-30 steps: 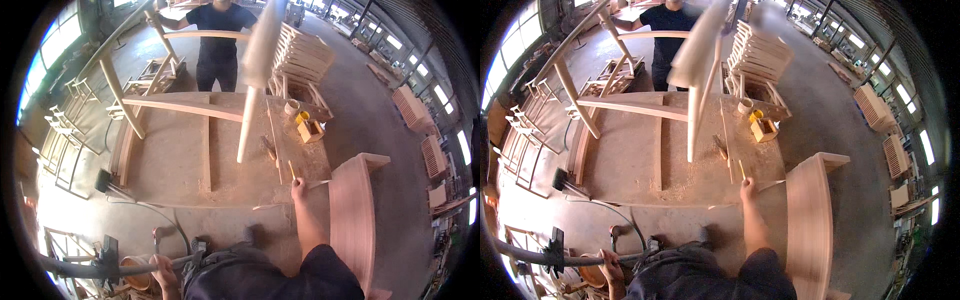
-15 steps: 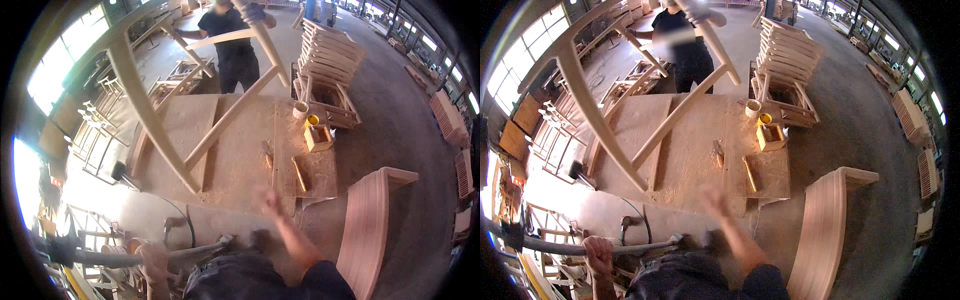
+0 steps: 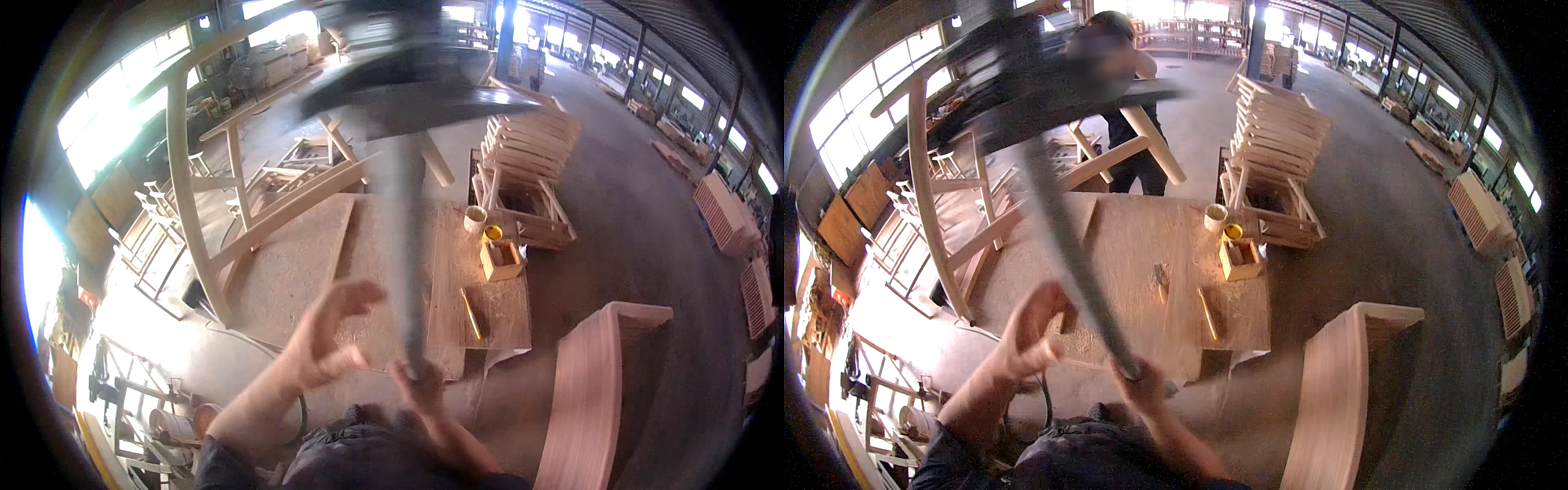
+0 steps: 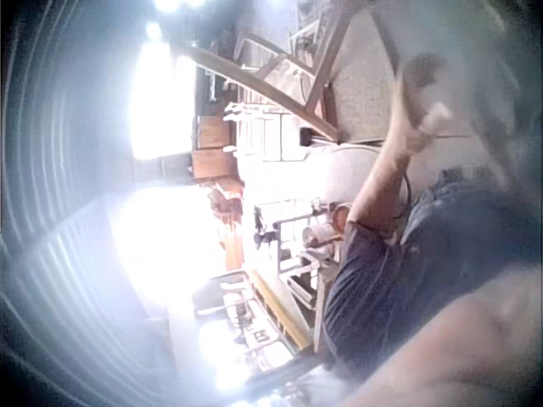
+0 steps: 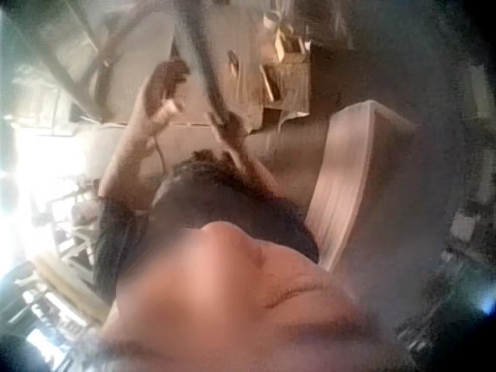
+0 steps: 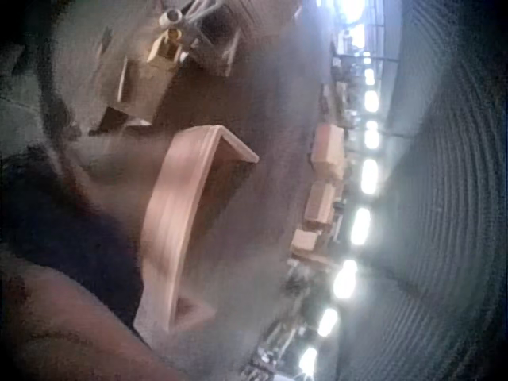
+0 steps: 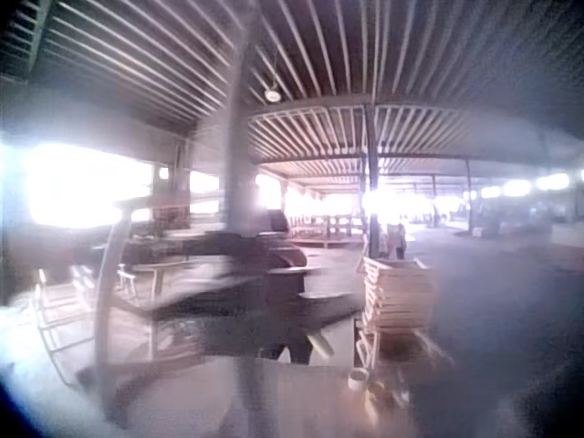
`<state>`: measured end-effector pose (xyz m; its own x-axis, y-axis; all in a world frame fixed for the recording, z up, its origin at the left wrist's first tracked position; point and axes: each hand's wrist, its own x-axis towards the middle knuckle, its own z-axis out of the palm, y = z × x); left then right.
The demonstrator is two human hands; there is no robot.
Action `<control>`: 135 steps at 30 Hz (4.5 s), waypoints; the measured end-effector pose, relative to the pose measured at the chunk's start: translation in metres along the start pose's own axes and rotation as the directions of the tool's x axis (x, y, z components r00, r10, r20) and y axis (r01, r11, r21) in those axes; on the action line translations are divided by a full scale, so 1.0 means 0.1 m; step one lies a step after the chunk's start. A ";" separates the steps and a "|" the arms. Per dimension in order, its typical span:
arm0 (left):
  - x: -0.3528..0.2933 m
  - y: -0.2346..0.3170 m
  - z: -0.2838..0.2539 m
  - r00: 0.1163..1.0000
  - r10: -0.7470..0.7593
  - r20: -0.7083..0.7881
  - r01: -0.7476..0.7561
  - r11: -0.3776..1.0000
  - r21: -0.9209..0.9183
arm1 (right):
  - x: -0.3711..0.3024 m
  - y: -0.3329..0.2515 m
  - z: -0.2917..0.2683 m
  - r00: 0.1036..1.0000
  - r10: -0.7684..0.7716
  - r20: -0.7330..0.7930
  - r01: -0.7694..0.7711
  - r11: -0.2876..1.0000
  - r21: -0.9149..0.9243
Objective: The person assembles a wooden chair frame by inserting legs and securing them with a metal bar clamp. They then use a handheld orbital sander to smooth the chair's surfaces. The person moves the assembled chair to a stack of similar frames.
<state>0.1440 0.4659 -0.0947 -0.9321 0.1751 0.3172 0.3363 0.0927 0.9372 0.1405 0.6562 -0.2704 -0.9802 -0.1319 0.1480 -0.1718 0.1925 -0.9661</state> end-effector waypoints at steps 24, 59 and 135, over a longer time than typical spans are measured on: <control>2.95 0.42 -2.59 0.723 0.060 -0.688 -0.326 0.908 -0.264 | -0.51 0.12 -0.55 0.671 0.074 -0.738 0.107 0.975 0.195; -0.88 0.56 -2.98 0.779 -0.064 -0.624 -0.137 0.953 -0.269 | -0.33 0.38 -0.98 0.707 0.232 -0.668 0.046 0.928 0.370; -1.96 -1.24 -2.34 0.862 -0.297 -0.411 -0.376 0.169 -0.911 | -0.96 -0.09 0.27 0.931 0.336 -0.146 0.035 0.316 0.948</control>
<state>0.2532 0.1905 -0.2392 -0.9586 -0.2793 0.0548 0.2846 -0.9432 0.1715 0.2383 0.6409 -0.2814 -0.9843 0.0838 -0.1556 0.0055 -0.8654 -0.5010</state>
